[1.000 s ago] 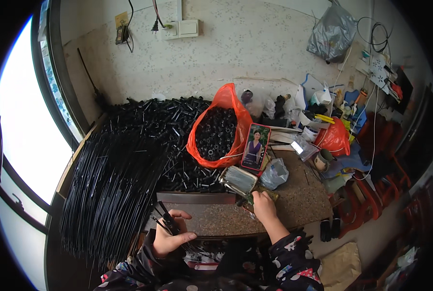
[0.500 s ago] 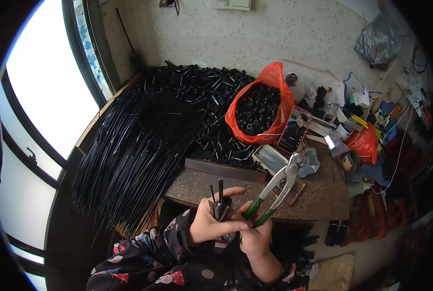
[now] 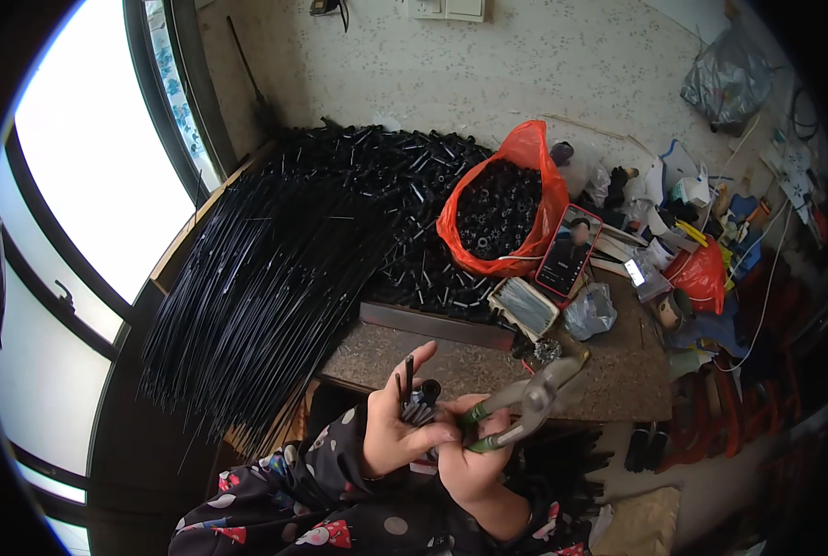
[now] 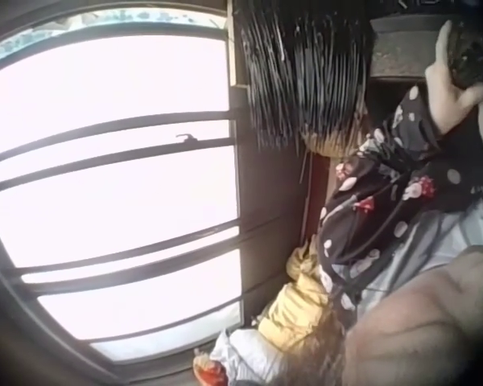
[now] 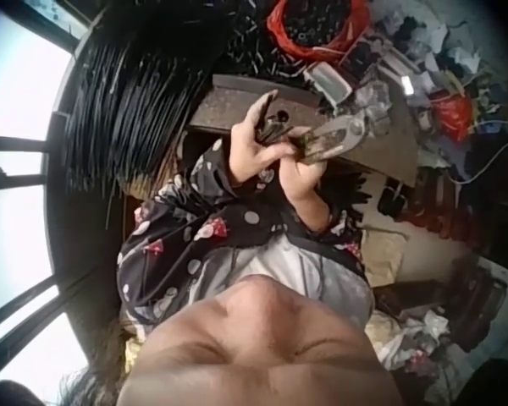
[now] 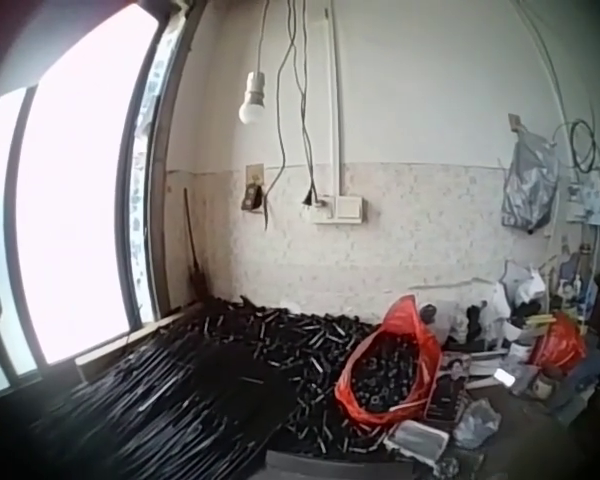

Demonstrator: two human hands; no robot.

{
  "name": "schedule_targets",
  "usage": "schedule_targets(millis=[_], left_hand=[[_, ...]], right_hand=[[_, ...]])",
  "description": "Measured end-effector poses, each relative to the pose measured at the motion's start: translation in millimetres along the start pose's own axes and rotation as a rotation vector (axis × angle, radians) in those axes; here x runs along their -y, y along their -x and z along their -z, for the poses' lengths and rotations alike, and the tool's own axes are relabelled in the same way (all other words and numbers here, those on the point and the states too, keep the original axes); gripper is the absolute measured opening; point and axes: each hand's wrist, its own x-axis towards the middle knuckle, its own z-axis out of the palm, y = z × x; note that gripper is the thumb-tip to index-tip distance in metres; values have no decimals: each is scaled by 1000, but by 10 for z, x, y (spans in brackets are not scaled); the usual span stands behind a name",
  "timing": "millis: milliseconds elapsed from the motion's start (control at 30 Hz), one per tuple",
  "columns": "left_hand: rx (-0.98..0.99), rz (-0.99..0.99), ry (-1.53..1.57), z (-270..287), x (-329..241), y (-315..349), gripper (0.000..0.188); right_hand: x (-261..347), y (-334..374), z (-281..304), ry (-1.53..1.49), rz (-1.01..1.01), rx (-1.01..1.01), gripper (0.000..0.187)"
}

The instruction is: Assembling wire harnesses by attaching plastic components to cables using a hand tool.

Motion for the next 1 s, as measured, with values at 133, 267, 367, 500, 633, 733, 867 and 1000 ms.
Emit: schedule_targets(millis=[133,267,367,500,633,733,867,1000], left_hand=[[1,42,62,-8,43,11,83],[175,178,299,101,107,11,86],[320,201,404,156,32,-83,87],[442,280,417,318,8,-31,74],[115,158,477,642,104,-181,80],[129,62,513,803,167,-236,102],[172,284,211,705,-33,-266,66],[127,279,238,648,-250,-245,47]], right_hand=[[-110,-43,81,362,465,77,26],[-249,-3,65,80,193,141,25],[-328,-89,130,-106,8,238,38],[-104,-151,150,-420,-514,291,35],[-2,-61,612,-128,-805,486,18],[114,44,668,193,-780,818,15],[144,6,460,132,-725,886,35],[76,-30,529,-189,-695,921,44]])
